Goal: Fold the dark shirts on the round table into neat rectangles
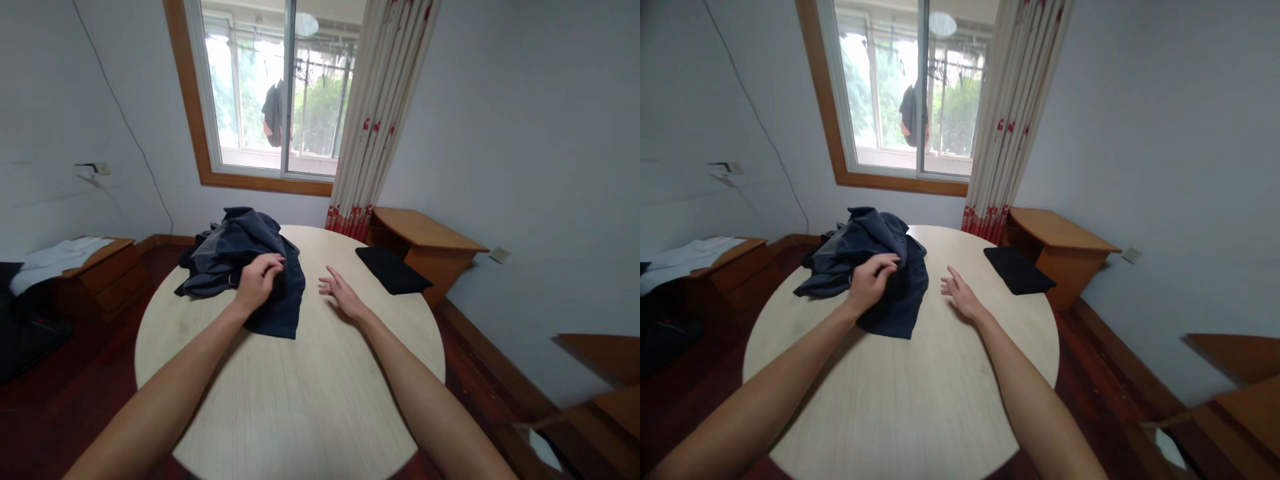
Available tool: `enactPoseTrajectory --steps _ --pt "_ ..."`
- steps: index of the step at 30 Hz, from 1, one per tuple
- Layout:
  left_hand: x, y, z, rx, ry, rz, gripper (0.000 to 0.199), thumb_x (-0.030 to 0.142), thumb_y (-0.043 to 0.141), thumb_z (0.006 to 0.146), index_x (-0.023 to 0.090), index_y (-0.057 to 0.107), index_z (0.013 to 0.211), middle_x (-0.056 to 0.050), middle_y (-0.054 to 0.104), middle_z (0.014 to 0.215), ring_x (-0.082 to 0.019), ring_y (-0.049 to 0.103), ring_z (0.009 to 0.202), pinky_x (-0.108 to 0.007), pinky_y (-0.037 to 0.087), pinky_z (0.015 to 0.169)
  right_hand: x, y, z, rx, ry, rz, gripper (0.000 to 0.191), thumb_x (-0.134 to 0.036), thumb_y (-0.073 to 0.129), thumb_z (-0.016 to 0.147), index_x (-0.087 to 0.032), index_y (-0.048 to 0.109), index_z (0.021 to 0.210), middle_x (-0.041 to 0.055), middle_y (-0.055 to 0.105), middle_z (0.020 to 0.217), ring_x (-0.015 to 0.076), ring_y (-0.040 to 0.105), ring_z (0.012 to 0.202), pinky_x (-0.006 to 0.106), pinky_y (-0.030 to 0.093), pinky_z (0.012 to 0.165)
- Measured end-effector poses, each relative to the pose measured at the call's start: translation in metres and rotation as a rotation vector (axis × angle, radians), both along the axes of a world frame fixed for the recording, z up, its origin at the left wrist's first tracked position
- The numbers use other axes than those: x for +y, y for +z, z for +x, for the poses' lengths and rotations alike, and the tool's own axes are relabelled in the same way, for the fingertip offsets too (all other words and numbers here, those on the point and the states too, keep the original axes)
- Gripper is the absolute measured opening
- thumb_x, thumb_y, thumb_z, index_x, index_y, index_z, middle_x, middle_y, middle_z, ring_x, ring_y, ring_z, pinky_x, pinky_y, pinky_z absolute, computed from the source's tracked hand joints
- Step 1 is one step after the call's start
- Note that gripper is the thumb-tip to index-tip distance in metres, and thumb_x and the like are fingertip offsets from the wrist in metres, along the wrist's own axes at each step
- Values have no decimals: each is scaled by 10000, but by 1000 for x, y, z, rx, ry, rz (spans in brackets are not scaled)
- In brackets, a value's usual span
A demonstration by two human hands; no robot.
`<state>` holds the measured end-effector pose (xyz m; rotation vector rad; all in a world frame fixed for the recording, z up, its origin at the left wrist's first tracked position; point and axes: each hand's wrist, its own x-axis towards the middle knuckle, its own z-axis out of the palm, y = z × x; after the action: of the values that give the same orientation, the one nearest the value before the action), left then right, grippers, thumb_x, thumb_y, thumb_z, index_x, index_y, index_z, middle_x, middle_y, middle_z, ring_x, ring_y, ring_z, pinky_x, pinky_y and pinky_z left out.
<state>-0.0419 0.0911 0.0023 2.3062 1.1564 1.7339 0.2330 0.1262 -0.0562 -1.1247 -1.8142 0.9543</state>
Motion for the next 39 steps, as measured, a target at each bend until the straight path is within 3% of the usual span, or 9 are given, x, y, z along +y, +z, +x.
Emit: enactPoseTrajectory --steps 3,6,13,22,25,30,33,36,39 --pt "-21 -17 43 359 -456 -99 195 195 505 971 209 684 892 -77 755 1087 -183 673 1122 -321 523 994 -2 2 -6 247 9 -132 781 -747 313 954 -311 232 1597 137 601 1407 206 717 916 363 577 795" --pt "-28 -31 61 516 -641 -168 172 224 535 975 219 704 944 -68 746 1155 -181 664 1151 -326 514 1023 -1 -3 -8 304 42 -142 880 -642 661 824 -295 331 1562 111 694 1234 172 664 738 295 541 625" --pt "4 -26 14 437 -193 -144 435 428 678 892 208 636 1266 -137 634 1366 -287 567 1289 -482 439 1100 8 -11 0 239 67 -122 414 -303 746 620 -157 753 1006 26 697 771 147 602 639 271 487 595" --pt "39 -47 -40 597 232 -583 1110 611 814 647 203 333 1560 -228 325 1612 -425 343 1461 -570 335 1136 33 7 67 303 -866 295 425 -419 548 790 -110 679 1050 176 712 1052 286 665 963 445 518 921" --pt "40 -50 -39 617 245 -661 1088 622 788 669 238 318 1573 -218 451 1537 -432 448 1389 -539 414 1065 31 4 68 223 -805 311 539 -485 529 847 -94 637 1201 195 683 1167 288 645 1072 440 493 986" --pt "39 -51 -34 518 162 -633 1090 542 830 643 207 342 1559 -209 525 1482 -396 537 1323 -477 451 1045 19 -2 46 -133 -384 298 882 -564 747 734 -168 478 1474 174 554 1440 301 542 1301 455 379 1136" --pt "39 -49 -30 410 11 -625 1023 462 850 629 205 416 1519 -189 563 1455 -371 575 1292 -473 464 1045 16 -2 35 -277 -200 294 751 -406 783 722 -202 565 1411 130 606 1403 288 562 1291 436 401 1125" --pt "39 -40 -34 294 -131 -677 961 425 863 590 243 501 1462 -129 650 1367 -327 630 1234 -439 501 1018 19 2 40 -318 -286 319 374 -257 671 763 -182 740 1123 111 729 1164 273 660 1111 394 475 1030" --pt "37 -26 -49 154 -192 -805 865 423 856 582 268 586 1389 -71 755 1167 -301 707 1095 -428 541 964 22 9 61 -254 -573 389 305 -244 580 781 -156 765 1007 123 732 1046 276 671 1007 378 504 949"
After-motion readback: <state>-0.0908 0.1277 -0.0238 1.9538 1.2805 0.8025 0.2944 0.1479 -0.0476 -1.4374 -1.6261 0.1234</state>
